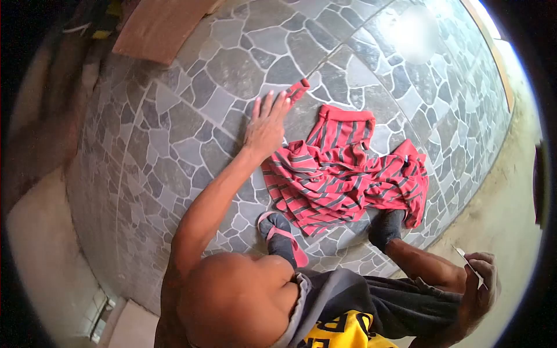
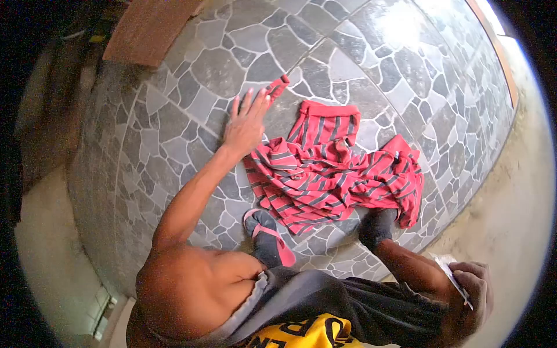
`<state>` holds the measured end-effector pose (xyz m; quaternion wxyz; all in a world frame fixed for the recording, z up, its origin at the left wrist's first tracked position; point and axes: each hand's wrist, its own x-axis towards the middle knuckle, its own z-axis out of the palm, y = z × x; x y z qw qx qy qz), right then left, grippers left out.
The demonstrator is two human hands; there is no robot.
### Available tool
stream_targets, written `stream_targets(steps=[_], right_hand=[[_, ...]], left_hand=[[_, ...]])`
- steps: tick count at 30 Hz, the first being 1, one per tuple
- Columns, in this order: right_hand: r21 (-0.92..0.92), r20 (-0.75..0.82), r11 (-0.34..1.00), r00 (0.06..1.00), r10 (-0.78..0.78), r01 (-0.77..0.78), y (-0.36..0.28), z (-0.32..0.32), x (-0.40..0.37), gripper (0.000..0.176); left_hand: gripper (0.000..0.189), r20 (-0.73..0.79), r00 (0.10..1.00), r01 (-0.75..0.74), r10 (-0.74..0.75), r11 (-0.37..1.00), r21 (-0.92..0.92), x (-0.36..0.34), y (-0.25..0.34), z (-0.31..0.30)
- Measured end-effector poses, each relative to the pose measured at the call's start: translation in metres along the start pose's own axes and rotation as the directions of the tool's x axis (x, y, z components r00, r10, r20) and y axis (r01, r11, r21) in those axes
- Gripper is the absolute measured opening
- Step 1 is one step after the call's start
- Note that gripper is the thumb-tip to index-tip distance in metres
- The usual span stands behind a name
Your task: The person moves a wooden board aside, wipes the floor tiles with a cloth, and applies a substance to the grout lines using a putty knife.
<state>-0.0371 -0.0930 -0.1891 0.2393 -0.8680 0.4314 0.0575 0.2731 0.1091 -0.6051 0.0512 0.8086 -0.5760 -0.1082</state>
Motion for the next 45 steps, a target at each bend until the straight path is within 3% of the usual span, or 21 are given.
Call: stream_targets(steps=[4, 7, 10, 13, 14, 16, 18, 21, 23, 24, 25, 26, 28, 30, 32, 34, 37, 38, 40, 42, 45], right_hand=[[-0.018, -0.050, 0.999, 0.998, 0.041, -0.042, 0.017, -0.011, -0.020, 0.012], [-0.016, -0.065, 0.989, 0.987, 0.147, -0.148, 0.045, -0.018, -0.044, 0.012], [-0.011, -0.086, 0.987, 0.984, 0.156, -0.158, 0.056, -0.021, -0.067, 0.012], [0.075, -0.112, 0.974, 0.969, 0.219, -0.212, 0.060, -0.019, -0.090, 0.015], [0.032, -0.130, 0.983, 0.975, 0.182, -0.179, 0.060, -0.017, -0.094, 0.009], [-0.011, -0.230, 0.985, 0.958, -0.170, 0.172, 0.089, -0.013, -0.097, 0.007], [-0.057, -0.250, 0.976, 0.943, -0.219, 0.212, 0.091, -0.012, -0.101, 0.007], [-0.080, -0.183, 0.981, 0.970, 0.157, -0.174, 0.036, -0.023, -0.102, 0.007], [-0.003, -0.363, 0.976, 0.910, -0.202, 0.216, 0.080, -0.003, -0.116, 0.007], [0.009, -0.325, 0.998, 0.944, -0.060, 0.066, 0.059, -0.009, -0.116, 0.007], [0.020, -0.276, 0.996, 0.957, 0.092, -0.090, 0.044, -0.015, -0.118, 0.008], [-0.040, -0.224, 0.990, 0.967, 0.124, -0.136, 0.040, -0.020, -0.116, 0.011], [-0.023, -0.227, 0.995, 0.970, 0.091, -0.098, 0.045, -0.020, -0.115, 0.012], [0.003, -0.247, 0.998, 0.967, 0.061, -0.062, 0.048, -0.016, -0.115, 0.012], [0.016, -0.260, 0.998, 0.964, 0.060, -0.058, 0.049, -0.014, -0.114, 0.012], [0.030, -0.268, 0.997, 0.961, 0.071, -0.066, 0.049, -0.013, -0.114, 0.012], [0.051, -0.284, 0.997, 0.957, 0.065, -0.053, 0.053, -0.011, -0.114, 0.013], [0.056, -0.289, 0.997, 0.955, 0.060, -0.046, 0.054, -0.010, -0.114, 0.013], [0.060, -0.295, 0.998, 0.954, 0.052, -0.036, 0.058, -0.011, -0.116, 0.013], [0.059, -0.297, 0.998, 0.954, 0.048, -0.032, 0.060, -0.009, -0.117, 0.013], [0.063, -0.304, 0.998, 0.952, 0.042, -0.024, 0.060, -0.006, -0.119, 0.013]], left_hand=[[0.075, 0.184, 0.979, 0.080, -0.089, 0.995, 0.053, -0.081, -0.001, -0.020], [0.079, 0.366, 0.907, 0.201, -0.210, 0.978, 0.064, -0.176, 0.004, -0.024], [0.079, 0.414, 0.862, 0.311, -0.294, 0.950, 0.027, -0.173, 0.019, -0.024], [0.081, 0.249, 0.933, 0.279, -0.260, 0.959, -0.042, -0.111, 0.028, -0.006], [0.082, 0.244, 0.946, 0.179, -0.216, 0.970, 0.164, -0.077, 0.027, 0.000], [0.081, 0.056, 0.984, 0.171, -0.167, 0.983, -0.069, 0.005, 0.041, 0.000], [0.082, -0.057, 0.998, 0.029, -0.037, 0.989, -0.145, 0.082, 0.046, 0.013], [0.077, -0.201, 0.979, -0.037, 0.021, 0.997, -0.073, 0.186, 0.052, 0.029], [0.074, -0.246, 0.969, 0.009, -0.008, 1.000, 0.001, 0.233, 0.061, 0.033], [0.073, -0.241, 0.970, -0.009, 0.011, 1.000, 0.012, 0.237, 0.066, 0.031], [0.072, -0.224, 0.974, -0.025, 0.029, 0.999, 0.023, 0.234, 0.069, 0.030], [0.072, -0.203, 0.978, -0.041, 0.047, 0.998, 0.037, 0.227, 0.071, 0.028], [0.068, -0.180, 0.980, -0.079, 0.082, 0.997, 0.022, 0.184, 0.060, 0.034], [0.067, -0.145, 0.989, -0.014, 0.011, 1.000, -0.023, 0.113, 0.043, 0.024], [0.067, -0.013, 0.984, 0.176, -0.176, 0.981, 0.078, 0.037, 0.016, 0.010], [0.066, 0.083, 0.878, 0.458, -0.472, 0.877, 0.146, -0.015, -0.002, -0.010], [0.069, -0.064, 0.854, 0.520, -0.517, 0.836, 0.174, -0.051, -0.021, 0.014], [0.078, -0.032, 0.844, 0.534, -0.535, 0.837, 0.116, -0.038, -0.021, 0.028], [0.086, -0.178, 0.892, 0.415, -0.415, 0.909, -0.039, 0.025, 0.000, 0.029], [0.091, -0.179, 0.935, 0.298, -0.307, 0.951, -0.080, 0.111, 0.024, 0.031], [0.092, -0.305, 0.896, 0.336, -0.322, 0.942, -0.007, 0.219, 0.073, 0.046]])
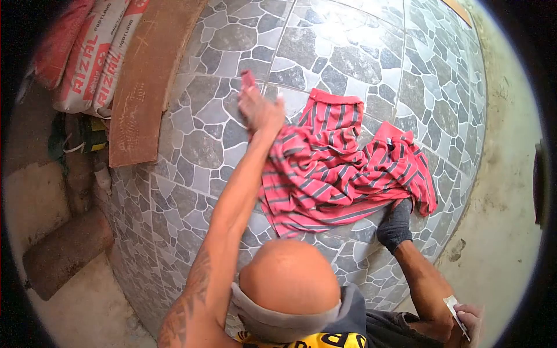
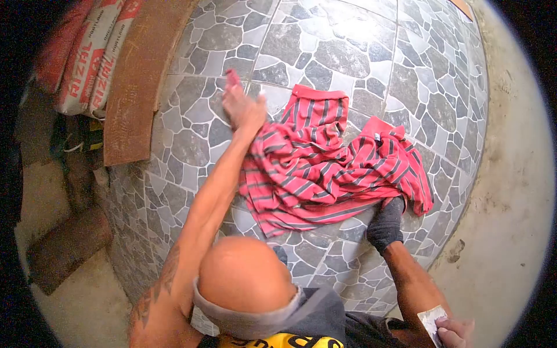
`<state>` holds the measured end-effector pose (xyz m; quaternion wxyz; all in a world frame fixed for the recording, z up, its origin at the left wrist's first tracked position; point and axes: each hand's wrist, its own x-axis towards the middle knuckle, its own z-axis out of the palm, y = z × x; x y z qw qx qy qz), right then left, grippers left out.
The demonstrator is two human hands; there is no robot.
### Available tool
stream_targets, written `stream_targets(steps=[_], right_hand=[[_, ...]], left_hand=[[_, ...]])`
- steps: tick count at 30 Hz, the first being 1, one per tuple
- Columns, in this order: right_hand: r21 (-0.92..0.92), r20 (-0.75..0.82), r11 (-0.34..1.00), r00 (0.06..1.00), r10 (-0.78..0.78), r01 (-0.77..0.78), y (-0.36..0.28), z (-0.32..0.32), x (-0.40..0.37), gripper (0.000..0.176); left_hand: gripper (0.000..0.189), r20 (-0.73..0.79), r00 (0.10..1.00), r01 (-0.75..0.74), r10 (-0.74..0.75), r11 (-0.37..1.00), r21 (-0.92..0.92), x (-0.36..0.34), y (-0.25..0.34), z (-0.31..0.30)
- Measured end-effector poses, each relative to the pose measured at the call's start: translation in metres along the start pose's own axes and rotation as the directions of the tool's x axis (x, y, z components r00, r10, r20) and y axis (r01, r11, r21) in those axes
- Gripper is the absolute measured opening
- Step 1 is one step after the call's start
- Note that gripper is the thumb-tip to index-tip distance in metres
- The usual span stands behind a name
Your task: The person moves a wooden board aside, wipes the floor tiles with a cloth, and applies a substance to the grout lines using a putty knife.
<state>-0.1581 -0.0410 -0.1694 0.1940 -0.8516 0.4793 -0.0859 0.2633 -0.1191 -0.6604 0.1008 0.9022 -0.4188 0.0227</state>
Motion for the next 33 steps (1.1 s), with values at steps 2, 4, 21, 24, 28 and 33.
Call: stream_targets(steps=[2, 4, 21, 24, 28, 33], right_hand=[[0.002, -0.007, 1.000, 1.000, -0.008, 0.008, 0.000, 0.001, -0.003, 0.014], [0.005, -0.003, 1.000, 1.000, -0.008, 0.008, -0.001, 0.001, -0.004, 0.014], [-0.109, -0.040, 0.989, 0.994, 0.100, -0.103, -0.018, -0.010, -0.022, 0.017], [-0.152, -0.207, 0.975, 0.970, 0.130, -0.163, -0.021, 0.003, -0.018, 0.022], [-0.151, -0.369, 0.954, 0.910, 0.187, -0.258, -0.021, 0.015, -0.020, 0.026], [-0.096, -0.426, 0.932, 0.861, 0.280, -0.350, -0.016, 0.015, -0.031, 0.027]], left_hand=[[0.089, 0.248, 0.949, -0.133, 0.194, 0.961, -0.243, 0.019, 0.054, -0.044], [0.081, 0.170, 0.761, -0.500, 0.626, 0.734, -0.459, -0.001, 0.078, -0.016], [0.050, 0.103, 0.943, -0.305, 0.317, 0.945, -0.118, 0.008, -0.104, -0.064], [0.058, 0.190, 0.980, -0.065, 0.064, 0.998, 0.000, 0.006, -0.195, -0.069], [0.062, 0.220, 0.972, 0.018, -0.086, 0.955, 0.295, -0.031, -0.316, -0.097], [0.056, 0.181, 0.833, 0.433, -0.523, 0.820, 0.375, -0.104, -0.365, -0.174]])
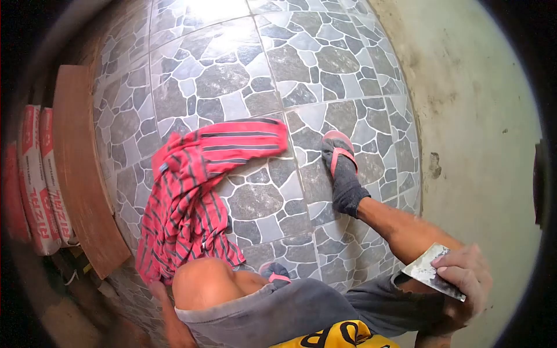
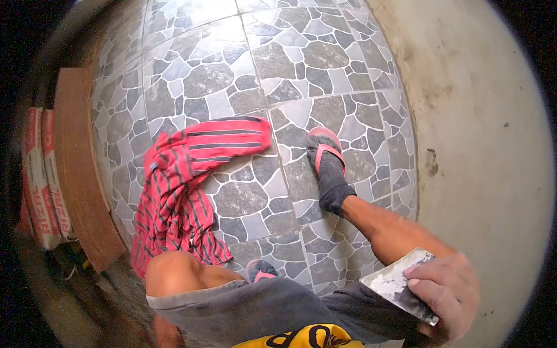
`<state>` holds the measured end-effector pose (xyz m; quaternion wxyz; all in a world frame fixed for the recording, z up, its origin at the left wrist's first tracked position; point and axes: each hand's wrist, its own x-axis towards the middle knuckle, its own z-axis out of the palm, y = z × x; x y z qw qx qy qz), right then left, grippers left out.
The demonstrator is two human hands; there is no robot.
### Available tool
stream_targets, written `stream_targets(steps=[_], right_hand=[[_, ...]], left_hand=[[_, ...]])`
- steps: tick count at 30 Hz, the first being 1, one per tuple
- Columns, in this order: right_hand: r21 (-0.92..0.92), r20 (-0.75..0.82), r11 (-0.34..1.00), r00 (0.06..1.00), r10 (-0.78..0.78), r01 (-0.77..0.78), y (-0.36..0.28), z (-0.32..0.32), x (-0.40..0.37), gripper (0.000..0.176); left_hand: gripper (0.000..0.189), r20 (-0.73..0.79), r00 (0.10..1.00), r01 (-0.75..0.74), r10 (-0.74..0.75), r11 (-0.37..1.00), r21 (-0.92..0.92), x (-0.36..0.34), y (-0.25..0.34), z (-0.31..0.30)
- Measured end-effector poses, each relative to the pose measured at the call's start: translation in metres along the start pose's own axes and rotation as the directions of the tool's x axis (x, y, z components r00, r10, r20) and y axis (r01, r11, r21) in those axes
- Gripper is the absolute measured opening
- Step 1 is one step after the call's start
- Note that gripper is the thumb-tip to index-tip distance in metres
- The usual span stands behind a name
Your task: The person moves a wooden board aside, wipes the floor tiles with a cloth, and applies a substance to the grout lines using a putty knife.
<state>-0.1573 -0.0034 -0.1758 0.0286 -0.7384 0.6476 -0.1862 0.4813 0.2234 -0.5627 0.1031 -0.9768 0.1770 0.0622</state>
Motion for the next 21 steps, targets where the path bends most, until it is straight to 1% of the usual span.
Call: stream_targets(steps=[1, 3, 4, 5, 6, 7, 8, 9, 10, 11, 12, 13, 14, 15, 16, 17, 18, 20, 21], right_hand=[[-0.011, 0.004, 1.000, 1.000, 0.007, -0.007, 0.002, -0.001, 0.000, 0.026], [0.100, 0.048, 0.994, 0.998, -0.044, 0.039, 0.021, -0.009, -0.005, 0.025], [0.126, 0.054, 0.991, 0.997, -0.048, 0.040, 0.024, -0.012, -0.007, 0.025], [0.152, 0.061, 0.988, 0.997, -0.051, 0.042, 0.027, -0.015, -0.008, 0.026], [0.150, 0.057, 0.988, 0.998, -0.031, 0.022, 0.025, -0.018, -0.008, 0.027], [0.141, 0.039, 0.990, 0.999, -0.008, 0.002, 0.022, -0.019, -0.008, 0.028], [0.132, 0.021, 0.991, 1.000, 0.016, -0.018, 0.019, -0.020, -0.009, 0.029], [0.115, -0.015, 0.993, 0.999, 0.041, -0.039, 0.017, -0.019, -0.012, 0.030], [0.126, -0.045, 0.990, 0.997, 0.064, -0.058, 0.015, -0.020, -0.013, 0.030], [0.138, -0.074, 0.987, 0.993, 0.087, -0.077, 0.014, -0.021, -0.013, 0.030], [0.180, -0.094, 0.980, 0.990, 0.107, -0.089, 0.014, -0.023, -0.010, 0.030], [0.211, -0.083, 0.967, 0.984, 0.160, -0.140, 0.014, -0.029, -0.014, 0.025], [0.242, -0.071, 0.951, 0.974, 0.213, -0.190, 0.014, -0.035, -0.017, 0.021], [0.286, -0.149, 0.935, 0.954, 0.260, -0.210, 0.019, -0.040, -0.024, 0.019], [0.326, -0.225, 0.917, 0.924, 0.310, -0.229, 0.027, -0.044, -0.031, 0.018], [0.343, -0.265, 0.913, 0.909, 0.321, -0.222, 0.044, -0.057, -0.041, 0.019], [0.358, -0.305, 0.909, 0.893, 0.331, -0.215, 0.061, -0.069, -0.051, 0.021], [0.158, -0.374, 0.942, 0.865, 0.335, -0.296, 0.082, -0.088, -0.062, 0.020], [0.145, -0.390, 0.921, 0.835, 0.390, -0.362, 0.087, -0.093, -0.066, 0.020]], left_hand=[[0.056, 0.008, 0.996, 0.094, -0.093, 0.995, -0.029, -0.004, -0.012, -0.006], [0.058, 0.019, 0.970, 0.244, -0.244, 0.961, -0.130, -0.009, -0.015, -0.023], [0.060, 0.024, 0.959, 0.281, -0.282, 0.938, -0.202, -0.003, -0.011, -0.030], [0.062, 0.020, 0.963, 0.261, -0.268, 0.915, -0.308, 0.002, 0.008, -0.039], [0.065, 0.029, 0.975, 0.211, -0.219, 0.886, -0.414, 0.005, 0.040, -0.050], [0.076, -0.042, 0.996, -0.088, 0.080, 0.778, -0.622, 0.030, 0.053, -0.038], [0.076, 0.028, 0.996, -0.046, 0.086, 0.748, -0.662, 0.016, 0.115, -0.068], [0.075, -0.113, 0.972, -0.234, 0.207, 0.800, -0.552, 0.013, 0.161, -0.077], [0.064, -0.026, 0.956, -0.235, 0.291, 0.713, -0.661, -0.002, 0.215, -0.099], [0.053, -0.030, 0.856, -0.336, 0.517, 0.509, -0.792, -0.032, 0.260, -0.120], [0.043, -0.350, 0.655, -0.685, 0.670, 0.332, -0.648, -0.043, 0.298, -0.118], [0.034, -0.611, 0.346, -0.921, 0.712, 0.133, -0.366, -0.053, 0.337, -0.115], [0.033, -0.449, 0.440, -0.821, 0.778, 0.146, -0.552, -0.076, 0.369, -0.126], [0.033, -0.262, 0.487, -0.684, 0.833, 0.178, -0.707, -0.091, 0.396, -0.132], [0.036, -0.235, 0.427, -0.738, 0.873, 0.186, -0.649, -0.101, 0.419, -0.130], [0.039, -0.204, 0.365, -0.787, 0.908, 0.183, -0.589, -0.112, 0.439, -0.126], [0.041, -0.151, 0.369, -0.749, 0.917, 0.198, -0.632, -0.122, 0.455, -0.122], [0.043, -0.042, 0.361, -0.676, 0.931, 0.231, -0.700, -0.141, 0.481, -0.111], [0.043, -0.113, 0.312, -0.689, 0.943, 0.143, -0.711, -0.149, 0.488, -0.103]])
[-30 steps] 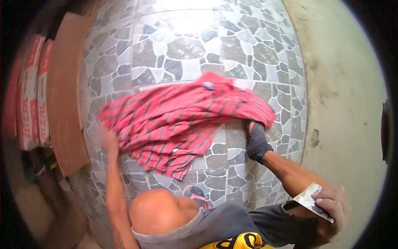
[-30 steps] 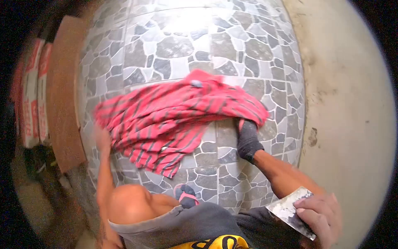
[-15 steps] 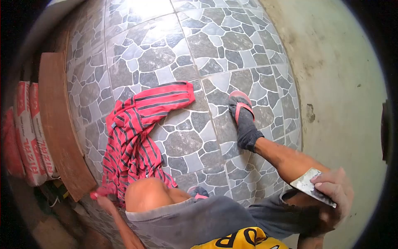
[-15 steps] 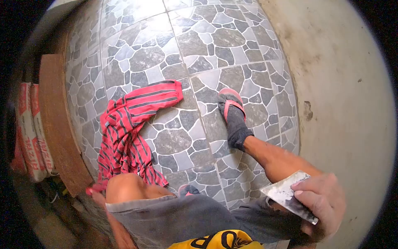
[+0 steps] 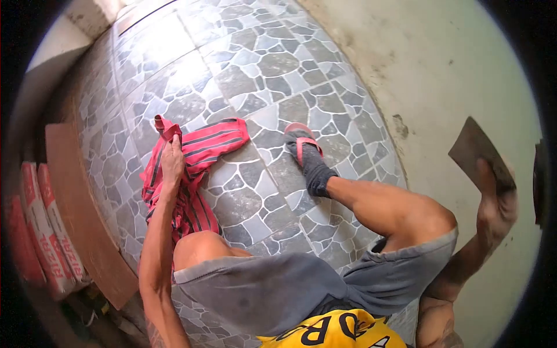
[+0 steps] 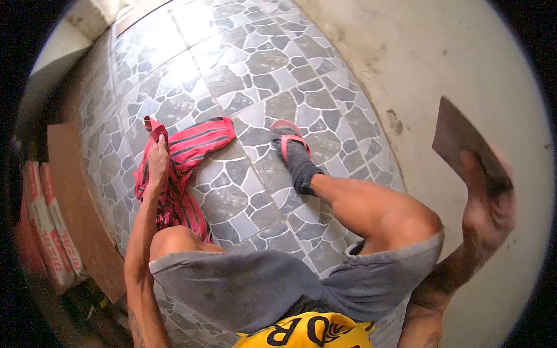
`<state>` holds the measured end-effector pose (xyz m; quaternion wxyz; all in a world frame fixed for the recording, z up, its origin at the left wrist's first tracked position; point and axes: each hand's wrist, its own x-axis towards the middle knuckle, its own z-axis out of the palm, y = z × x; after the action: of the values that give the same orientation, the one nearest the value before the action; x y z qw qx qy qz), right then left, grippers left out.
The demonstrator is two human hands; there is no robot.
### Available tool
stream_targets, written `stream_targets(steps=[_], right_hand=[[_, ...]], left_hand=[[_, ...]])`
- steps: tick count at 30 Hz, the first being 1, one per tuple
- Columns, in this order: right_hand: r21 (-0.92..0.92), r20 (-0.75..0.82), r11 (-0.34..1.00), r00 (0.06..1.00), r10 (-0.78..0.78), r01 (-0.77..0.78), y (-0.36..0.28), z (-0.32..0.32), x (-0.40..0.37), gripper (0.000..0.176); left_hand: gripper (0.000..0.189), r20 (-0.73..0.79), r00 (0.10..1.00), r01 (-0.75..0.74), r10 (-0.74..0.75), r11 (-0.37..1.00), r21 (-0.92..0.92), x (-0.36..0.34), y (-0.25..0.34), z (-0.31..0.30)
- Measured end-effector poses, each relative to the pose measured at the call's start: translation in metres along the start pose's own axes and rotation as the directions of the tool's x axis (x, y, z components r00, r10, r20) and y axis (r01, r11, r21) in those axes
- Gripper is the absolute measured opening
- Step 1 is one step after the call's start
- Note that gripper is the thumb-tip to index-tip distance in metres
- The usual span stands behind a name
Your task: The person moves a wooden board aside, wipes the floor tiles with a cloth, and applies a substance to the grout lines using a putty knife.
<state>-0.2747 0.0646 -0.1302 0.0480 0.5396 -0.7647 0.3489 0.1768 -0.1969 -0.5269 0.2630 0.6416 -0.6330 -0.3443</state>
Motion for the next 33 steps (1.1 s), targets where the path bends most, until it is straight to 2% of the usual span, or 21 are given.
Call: stream_targets(steps=[2, 3, 4, 6, 8, 10, 12, 15, 18, 21, 24, 26, 30, 31, 33], right_hand=[[-0.073, -0.066, 0.990, 0.991, 0.113, -0.117, 0.018, -0.009, -0.002, 0.020], [-0.130, -0.084, 0.987, 0.993, 0.083, -0.094, 0.023, -0.010, -0.005, 0.021], [-0.173, -0.146, 0.963, 0.972, 0.182, -0.207, 0.013, -0.003, -0.008, 0.022], [-0.092, -0.096, 0.938, 0.941, 0.325, -0.334, 0.035, -0.006, -0.020, 0.025], [-0.058, 0.009, 0.917, 0.919, 0.395, -0.394, 0.058, -0.007, -0.035, 0.027], [-0.063, 0.021, 0.919, 0.921, 0.390, -0.388, 0.062, 0.002, -0.048, 0.022], [-0.112, 0.095, 0.874, 0.870, 0.483, -0.473, 0.081, 0.008, -0.059, 0.021], [-0.116, 0.171, 0.828, 0.811, 0.560, -0.548, 0.087, 0.028, -0.061, 0.022], [-0.068, 0.270, 0.862, 0.823, 0.500, -0.502, 0.088, 0.062, -0.053, 0.022], [-0.073, 0.413, 0.942, 0.850, 0.328, -0.328, 0.100, 0.107, -0.042, 0.023], [-0.271, 0.595, 0.944, 0.738, 0.319, -0.189, 0.132, 0.168, -0.018, 0.025], [-0.222, 0.652, 0.967, 0.719, 0.240, -0.121, 0.146, 0.207, -0.007, 0.025], [-0.170, 0.705, 0.984, 0.703, 0.088, 0.048, 0.189, 0.281, -0.010, 0.023], [-0.132, 0.705, 0.991, 0.706, 0.071, 0.032, 0.196, 0.296, -0.015, 0.022], [-0.061, 0.679, 0.996, 0.734, -0.004, 0.063, 0.208, 0.318, -0.028, 0.021]], left_hand=[[0.044, -0.038, 0.984, -0.176, 0.174, 0.983, -0.055, 0.007, -0.003, 0.023], [0.044, 0.141, 0.982, -0.117, 0.128, 0.990, -0.079, 0.012, -0.010, 0.026], [0.046, 0.142, 0.967, -0.219, 0.211, 0.975, 0.039, 0.014, -0.027, 0.036], [0.057, 0.156, 0.916, -0.400, 0.370, 0.875, 0.272, 0.009, -0.057, 0.056], [0.073, 0.360, 0.933, -0.223, 0.006, 0.795, 0.564, -0.019, -0.025, 0.040], [0.080, 0.378, 0.926, -0.262, 0.023, 0.760, 0.595, -0.026, -0.068, 0.041], [0.080, 0.362, 0.932, -0.254, 0.029, 0.764, 0.593, -0.041, -0.094, 0.036], [0.085, 0.300, 0.949, -0.119, -0.096, 0.773, 0.623, -0.070, -0.102, 0.020], [0.092, 0.241, 0.963, -0.062, -0.124, 0.765, 0.641, -0.096, -0.127, 0.009], [0.095, 0.202, 0.976, -0.072, -0.078, 0.765, 0.640, -0.108, -0.162, 0.004], [0.091, 0.212, 0.969, -0.027, -0.126, 0.798, 0.602, -0.113, -0.133, -0.004], [0.091, 0.196, 0.976, -0.040, -0.098, 0.801, 0.597, -0.112, -0.135, -0.001], [0.091, 0.214, 0.974, -0.073, -0.071, 0.799, 0.596, -0.110, -0.131, -0.007], [0.082, 0.176, 0.980, -0.043, -0.089, 0.775, 0.631, -0.110, -0.117, -0.006], [0.072, 0.146, 0.980, 0.031, -0.139, 0.819, 0.573, -0.106, -0.102, -0.007]])
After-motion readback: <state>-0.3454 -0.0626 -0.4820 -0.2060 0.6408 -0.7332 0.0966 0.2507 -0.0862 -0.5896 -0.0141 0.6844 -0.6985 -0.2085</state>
